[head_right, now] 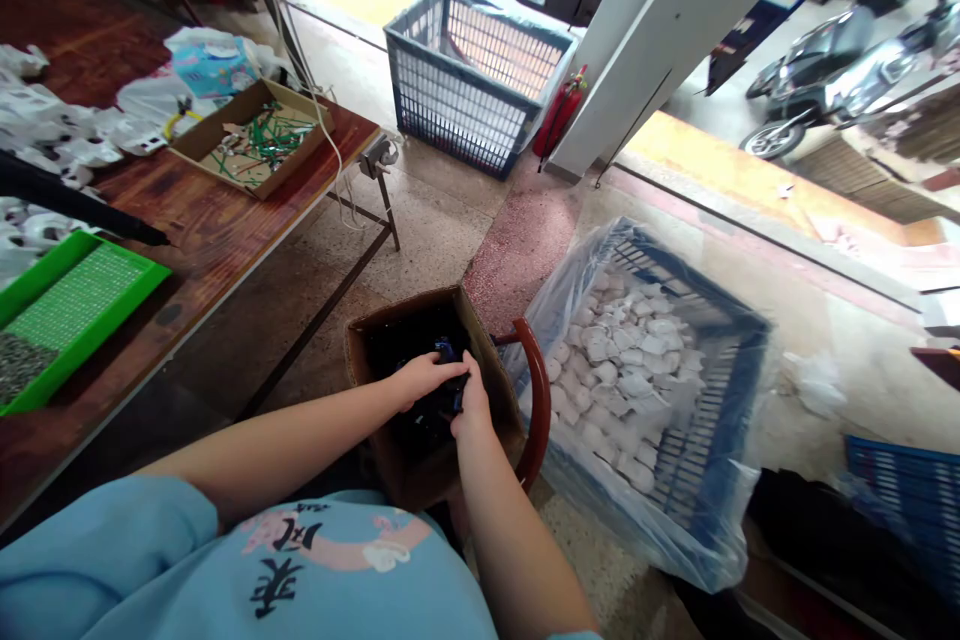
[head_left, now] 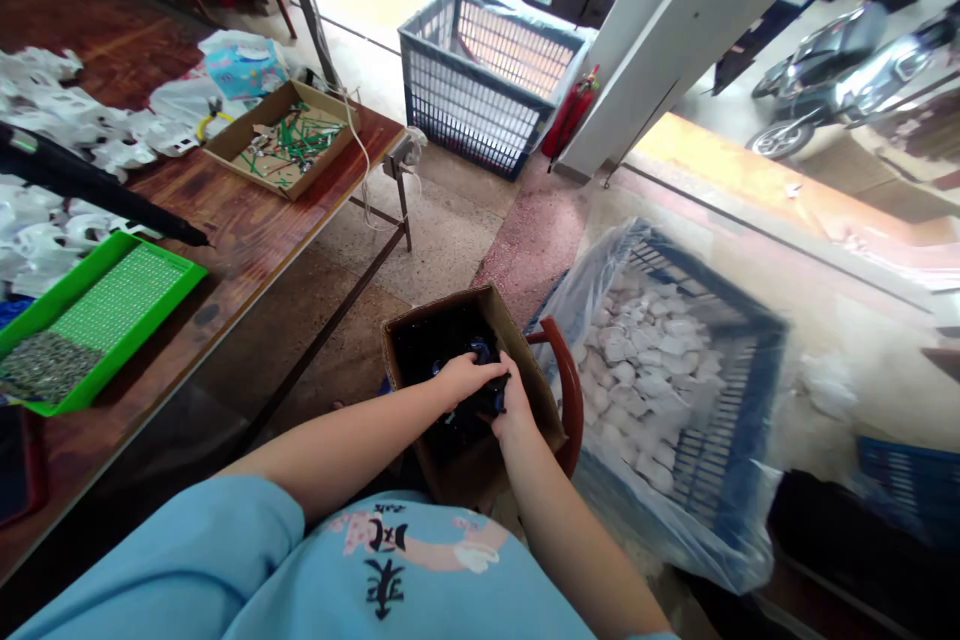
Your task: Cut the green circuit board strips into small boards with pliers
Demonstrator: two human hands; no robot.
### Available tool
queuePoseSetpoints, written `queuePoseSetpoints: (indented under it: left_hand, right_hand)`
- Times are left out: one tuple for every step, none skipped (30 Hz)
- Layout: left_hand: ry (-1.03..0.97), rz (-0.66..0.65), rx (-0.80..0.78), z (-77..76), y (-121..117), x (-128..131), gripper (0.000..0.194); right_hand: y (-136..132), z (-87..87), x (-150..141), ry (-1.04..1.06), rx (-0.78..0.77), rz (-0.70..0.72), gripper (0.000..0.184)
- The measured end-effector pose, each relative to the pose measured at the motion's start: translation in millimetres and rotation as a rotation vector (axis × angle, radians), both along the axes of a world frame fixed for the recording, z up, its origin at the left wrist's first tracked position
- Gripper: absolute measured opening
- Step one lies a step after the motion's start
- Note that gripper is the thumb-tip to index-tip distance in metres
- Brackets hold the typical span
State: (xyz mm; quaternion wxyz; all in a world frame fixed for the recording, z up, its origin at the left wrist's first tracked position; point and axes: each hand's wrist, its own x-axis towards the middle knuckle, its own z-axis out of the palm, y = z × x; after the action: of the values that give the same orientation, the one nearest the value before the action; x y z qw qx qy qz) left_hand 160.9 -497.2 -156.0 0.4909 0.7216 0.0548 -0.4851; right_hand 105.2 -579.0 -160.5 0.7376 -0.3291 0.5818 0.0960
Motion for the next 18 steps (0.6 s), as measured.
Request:
queuePoseSetpoints:
  left_hand:
    - [-0.022,-0.046,-0.004,5.5,0.7,-0.5,0.055]
    - [-0.056,-0.1,0.001,11.5,1.4,-0.7,0.057]
    - [-0.099,-0.159,0.015,18.4,2.0,-0.7,0.058]
    - [-0.148,-0.221,0.037,26.1,2.5,-0.4,0.059]
    - [-0.2,-0.283,0.06,34.3,2.9,0.1,0.06]
    - [-0.251,-0.338,0.085,42.8,3.4,0.6,0.062]
    - [-0.3,-0.385,0.106,50.9,4.0,1.1,0.064]
    - [-0.345,-0.421,0.124,58.1,4.8,1.4,0.067]
    - [-0.379,-0.448,0.134,63.9,5.9,1.5,0.069]
    - [-0.401,-0.467,0.136,68.1,7.4,1.5,0.07]
    - [-0.408,-0.481,0.133,70.3,9.3,1.2,0.071]
    - [-0.402,-0.494,0.126,70.8,11.5,0.6,0.071]
    - [-0.389,-0.506,0.12,69.8,14.0,-0.1,0.069]
    - [-0.374,-0.517,0.114,67.8,16.4,-1.0,0.068]
    - [-0.36,-0.529,0.11,65.4,18.6,-2.0,0.067]
    - [-0.351,-0.541,0.11,63.2,20.2,-3.0,0.066]
    - [-0.345,-0.552,0.11,61.7,21.3,-3.9,0.066]
    - [-0.342,-0.565,0.104,61.2,21.5,-4.5,0.066]
  right_hand:
    - [2.5,6.9,-3.9,-0.015,-0.01,-0.025,0.04]
    - [5.3,13.4,-7.6,-0.03,-0.021,-0.049,0.04]
    - [8.1,19.6,-11.0,-0.052,-0.032,-0.075,0.041]
    - [11.0,25.5,-14.0,-0.078,-0.043,-0.105,0.041]
    - [13.8,30.9,-16.5,-0.107,-0.054,-0.138,0.041]
    - [16.5,35.7,-18.6,-0.135,-0.067,-0.176,0.041]
    - [19.0,39.9,-20.2,-0.163,-0.083,-0.216,0.04]
    - [21.4,43.5,-21.5,-0.193,-0.103,-0.255,0.04]
    - [23.9,46.4,-22.6,-0.22,-0.125,-0.286,0.04]
    - [26.6,48.8,-23.4,-0.245,-0.145,-0.304,0.04]
    - [29.6,50.8,-24.1,-0.267,-0.162,-0.307,0.039]
    - [33.0,52.3,-24.9,-0.285,-0.171,-0.299,0.039]
    - [36.8,53.6,-25.9,-0.297,-0.174,-0.281,0.039]
    - [40.8,54.6,-27.0,-0.3,-0.172,-0.261,0.039]
    - [44.7,55.3,-28.4,-0.3,-0.168,-0.242,0.038]
    - [48.3,55.7,-30.0,-0.303,-0.166,-0.228,0.038]
    - [51.0,56.0,-31.6,-0.31,-0.167,-0.217,0.038]
    - [52.7,56.2,-33.1,-0.328,-0.176,-0.206,0.038]
